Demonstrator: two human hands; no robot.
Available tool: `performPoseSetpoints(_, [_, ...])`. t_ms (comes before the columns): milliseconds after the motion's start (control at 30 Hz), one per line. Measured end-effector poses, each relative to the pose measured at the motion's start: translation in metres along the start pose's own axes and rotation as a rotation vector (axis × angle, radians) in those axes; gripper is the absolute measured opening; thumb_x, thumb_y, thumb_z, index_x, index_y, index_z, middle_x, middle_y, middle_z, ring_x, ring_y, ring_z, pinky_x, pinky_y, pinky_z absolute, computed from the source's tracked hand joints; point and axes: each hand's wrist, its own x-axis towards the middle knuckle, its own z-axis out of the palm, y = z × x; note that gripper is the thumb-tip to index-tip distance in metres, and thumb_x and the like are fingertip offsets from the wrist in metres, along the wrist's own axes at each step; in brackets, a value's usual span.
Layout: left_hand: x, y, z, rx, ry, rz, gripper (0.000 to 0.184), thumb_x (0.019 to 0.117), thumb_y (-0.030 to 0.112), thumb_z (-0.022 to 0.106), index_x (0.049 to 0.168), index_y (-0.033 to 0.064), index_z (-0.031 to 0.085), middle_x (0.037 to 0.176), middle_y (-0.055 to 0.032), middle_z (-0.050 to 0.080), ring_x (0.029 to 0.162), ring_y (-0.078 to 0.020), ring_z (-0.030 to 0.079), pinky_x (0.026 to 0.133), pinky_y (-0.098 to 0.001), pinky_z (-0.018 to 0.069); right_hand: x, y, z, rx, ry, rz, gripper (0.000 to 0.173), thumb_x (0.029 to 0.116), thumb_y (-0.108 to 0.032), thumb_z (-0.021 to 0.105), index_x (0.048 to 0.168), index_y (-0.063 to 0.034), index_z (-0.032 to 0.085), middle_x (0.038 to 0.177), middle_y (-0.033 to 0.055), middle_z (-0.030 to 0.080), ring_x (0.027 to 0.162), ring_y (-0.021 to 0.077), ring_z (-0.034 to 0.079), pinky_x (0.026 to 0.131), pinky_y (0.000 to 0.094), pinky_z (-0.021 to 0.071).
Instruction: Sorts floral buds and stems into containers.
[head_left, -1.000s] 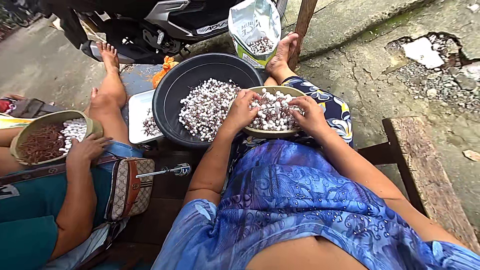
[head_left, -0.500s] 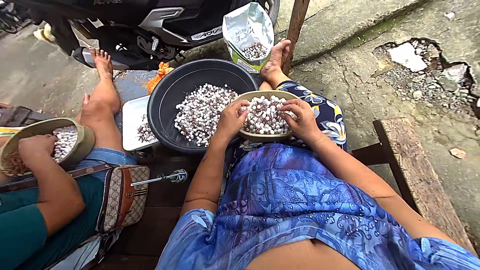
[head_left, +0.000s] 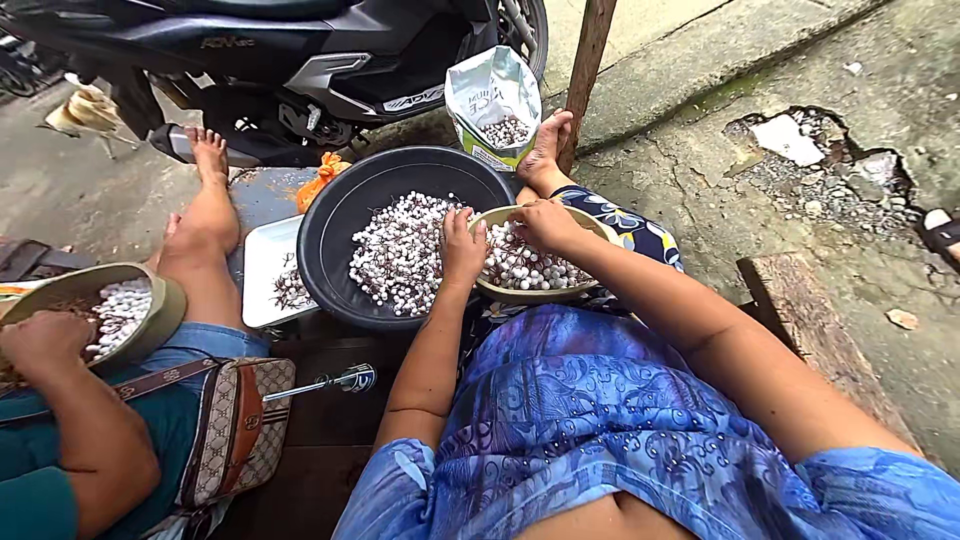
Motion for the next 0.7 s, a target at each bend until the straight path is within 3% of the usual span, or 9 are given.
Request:
performPoseSetpoints(67, [0.003,-0.002,-0.006,-0.036,-0.106,-0.113,0.047,0.1123,0.032,0.037,0.150,0.0048,0.046,0.146,-0.0242,0.054,0.132,-0.0401,0.056,0.109,-0.0595,0.0435,0.002,-0.002,0.001,-0.015,0.009,0.010,0.025,0.0987,-0.012,0.062,0.121,-0.0114,0.074,0.116,0.0163,0.073,0.115,0.0368,0.065,0.104,0.0617,0.0429])
performPoseSetpoints(133, [0.002,-0.004,-0.010,-0.033,-0.124,-0.125,0.047,0.1132,0.031,0.032,0.147,0.0033,0.050,0.134,-0.0254,0.062,0.124,-0.0413,0.061,0.105,-0.0609,0.0452,0.000,-0.003,0.001,0.000,0.038,-0.014,0.026,0.0979,-0.008,0.061,0.120,-0.0105,0.074,0.116,0.0156,0.073,0.114,0.0356,0.066,0.104,0.0606,0.0427])
performPoseSetpoints(300, [-0.011,0.000,-0.007,-0.004,-0.117,-0.128,0.044,0.1121,0.034,0.037,0.139,0.0065,0.058,0.139,-0.0227,0.058,0.124,-0.0412,0.059,0.101,-0.0629,0.0460,-0.008,-0.003,-0.008,-0.071,-0.051,0.011,0.033,0.0972,-0.010,0.064,0.129,-0.0141,0.070,0.121,0.0148,0.072,0.120,0.0375,0.063,0.105,0.0638,0.0409])
performPoseSetpoints(433, [-0.018,-0.004,-0.001,-0.004,-0.066,-0.108,0.044,0.1118,0.036,0.038,0.136,0.0057,0.060,0.137,-0.0231,0.057,0.120,-0.0415,0.060,0.098,-0.0628,0.0478,-0.007,0.000,-0.008,-0.123,-0.088,0.006,0.026,0.0994,-0.013,0.062,0.122,-0.0153,0.074,0.114,0.0136,0.074,0.116,0.0353,0.065,0.107,0.0621,0.0402])
performPoseSetpoints(533, [-0.024,-0.005,-0.003,0.014,-0.052,-0.073,0.045,0.1116,0.034,0.038,0.132,0.0019,0.062,0.130,-0.0240,0.060,0.118,-0.0402,0.061,0.099,-0.0590,0.0484,-0.011,0.000,-0.005,-0.065,0.021,-0.056,0.022,0.0969,-0.010,0.065,0.116,-0.0135,0.076,0.109,0.0121,0.075,0.111,0.0332,0.067,0.105,0.0619,0.0419])
performPoseSetpoints(633, [-0.028,-0.006,-0.004,0.027,-0.070,-0.077,0.046,0.1119,0.033,0.036,0.133,0.0010,0.061,0.130,-0.0263,0.059,0.120,-0.0412,0.059,0.102,-0.0584,0.0465,-0.017,-0.006,-0.012,0.028,0.140,-0.110,0.023,0.0958,-0.007,0.067,0.117,-0.0097,0.075,0.112,0.0146,0.073,0.110,0.0343,0.067,0.103,0.0613,0.0443])
performPoseSetpoints(700, [-0.030,-0.010,-0.002,0.038,-0.070,-0.083,0.048,0.1119,0.035,0.035,0.135,0.0021,0.060,0.133,-0.0260,0.057,0.122,-0.0409,0.059,0.103,-0.0581,0.0467,-0.020,-0.009,-0.019,0.092,0.216,-0.163,0.023,0.0954,-0.007,0.067,0.118,-0.0073,0.074,0.111,0.0157,0.072,0.106,0.0337,0.069,0.098,0.0578,0.0513])
